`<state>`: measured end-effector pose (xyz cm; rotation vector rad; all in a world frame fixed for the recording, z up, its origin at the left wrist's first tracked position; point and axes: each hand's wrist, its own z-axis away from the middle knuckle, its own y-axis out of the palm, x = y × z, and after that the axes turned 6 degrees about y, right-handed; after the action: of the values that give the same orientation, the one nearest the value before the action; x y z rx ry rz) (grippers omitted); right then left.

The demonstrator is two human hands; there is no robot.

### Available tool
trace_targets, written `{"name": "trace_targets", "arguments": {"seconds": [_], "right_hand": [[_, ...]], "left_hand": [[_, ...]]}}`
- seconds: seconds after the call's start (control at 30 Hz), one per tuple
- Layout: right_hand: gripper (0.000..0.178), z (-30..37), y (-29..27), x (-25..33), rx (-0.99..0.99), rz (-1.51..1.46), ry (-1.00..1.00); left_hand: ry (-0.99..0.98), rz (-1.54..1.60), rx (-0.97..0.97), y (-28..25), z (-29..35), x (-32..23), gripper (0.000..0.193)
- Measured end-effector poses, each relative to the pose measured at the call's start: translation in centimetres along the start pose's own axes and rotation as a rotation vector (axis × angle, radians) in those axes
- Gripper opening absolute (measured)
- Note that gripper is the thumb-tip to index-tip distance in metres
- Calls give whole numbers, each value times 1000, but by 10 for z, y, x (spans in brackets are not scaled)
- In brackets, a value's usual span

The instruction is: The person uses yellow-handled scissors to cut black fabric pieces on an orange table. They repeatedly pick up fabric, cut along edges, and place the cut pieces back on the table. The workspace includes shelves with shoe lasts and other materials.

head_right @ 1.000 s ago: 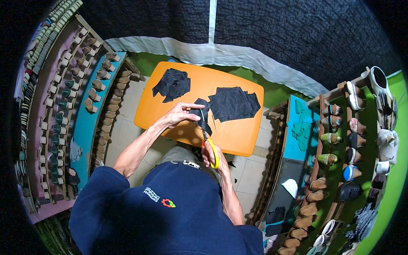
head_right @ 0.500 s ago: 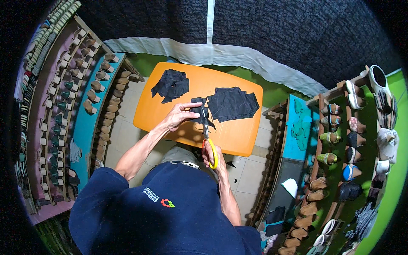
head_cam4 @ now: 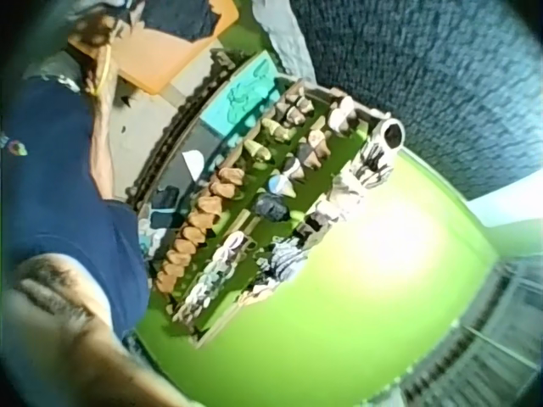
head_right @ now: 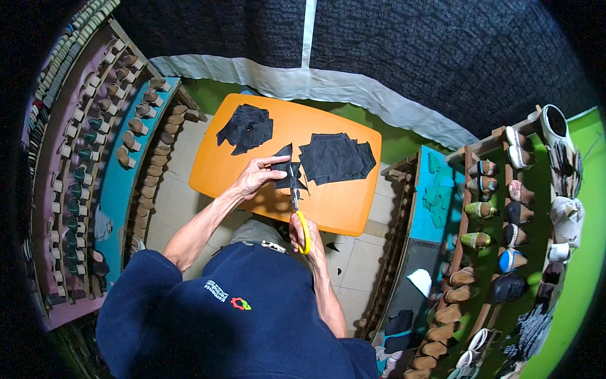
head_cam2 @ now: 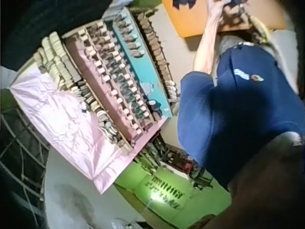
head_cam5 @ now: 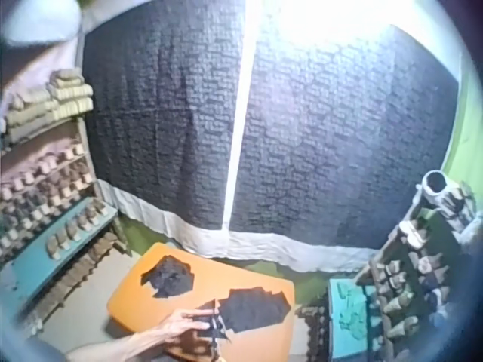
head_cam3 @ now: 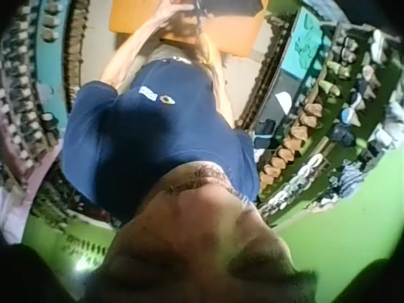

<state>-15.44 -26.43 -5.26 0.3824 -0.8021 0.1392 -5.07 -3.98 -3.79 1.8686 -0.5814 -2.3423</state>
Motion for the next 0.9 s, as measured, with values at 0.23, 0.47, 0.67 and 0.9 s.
{"name": "trace_targets", "arguments": {"seconds": [0.23, 0.47, 0.67, 0.9], "right_hand": [[54, -6, -2, 3, -13, -20, 17], [53, -2, 0, 4, -47, 52, -17], [51, 5, 2, 5, -95, 56, -57], [47, 5, 6, 5, -106, 98, -85]], "left_hand": [[-20, -38, 37, 4, 0, 3, 56], [-23, 42, 3, 8, 5, -1, 56], [-22, 65, 5, 14, 3, 1, 57], [37, 83, -72, 13, 5, 6, 57]]}}
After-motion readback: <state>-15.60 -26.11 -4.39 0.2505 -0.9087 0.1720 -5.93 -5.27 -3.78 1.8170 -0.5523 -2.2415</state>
